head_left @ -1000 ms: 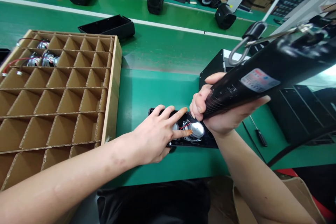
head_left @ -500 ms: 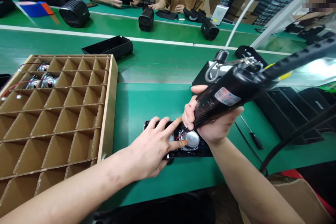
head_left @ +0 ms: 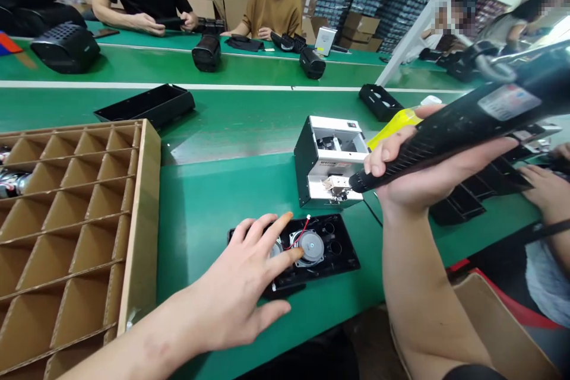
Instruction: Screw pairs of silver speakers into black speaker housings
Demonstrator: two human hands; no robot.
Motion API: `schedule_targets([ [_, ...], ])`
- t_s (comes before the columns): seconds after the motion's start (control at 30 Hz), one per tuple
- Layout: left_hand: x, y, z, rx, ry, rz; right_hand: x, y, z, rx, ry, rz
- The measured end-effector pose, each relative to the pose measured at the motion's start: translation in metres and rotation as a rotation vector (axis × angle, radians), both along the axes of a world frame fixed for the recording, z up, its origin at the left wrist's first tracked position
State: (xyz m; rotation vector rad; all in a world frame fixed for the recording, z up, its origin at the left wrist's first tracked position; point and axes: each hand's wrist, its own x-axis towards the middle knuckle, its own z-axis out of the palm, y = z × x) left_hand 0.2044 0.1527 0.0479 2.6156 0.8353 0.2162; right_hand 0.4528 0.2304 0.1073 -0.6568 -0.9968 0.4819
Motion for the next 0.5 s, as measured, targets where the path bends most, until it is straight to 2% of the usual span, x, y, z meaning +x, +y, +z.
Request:
schedule_targets([
  [0.13,-0.017,0.013,0.007,0.026,-0.065,0.102,0.003,-0.005,-0.003,-0.048,0.008,0.061],
  [0.23,-0.025,0.021,0.003,0.061,-0.014,0.155,0.002,-0.01,-0.003,-0.094,-0.025,0.066],
  [0.37,-0.022,0.021,-0.005,0.031,0.076,0.156,-0.002,-0.016,-0.004,-0.077,-0.021,0.002],
  [0.5,-0.018,0.017,-0.009,-0.009,0.111,0.17,0.002,-0.034,0.011,-0.085,-0.034,0.06],
])
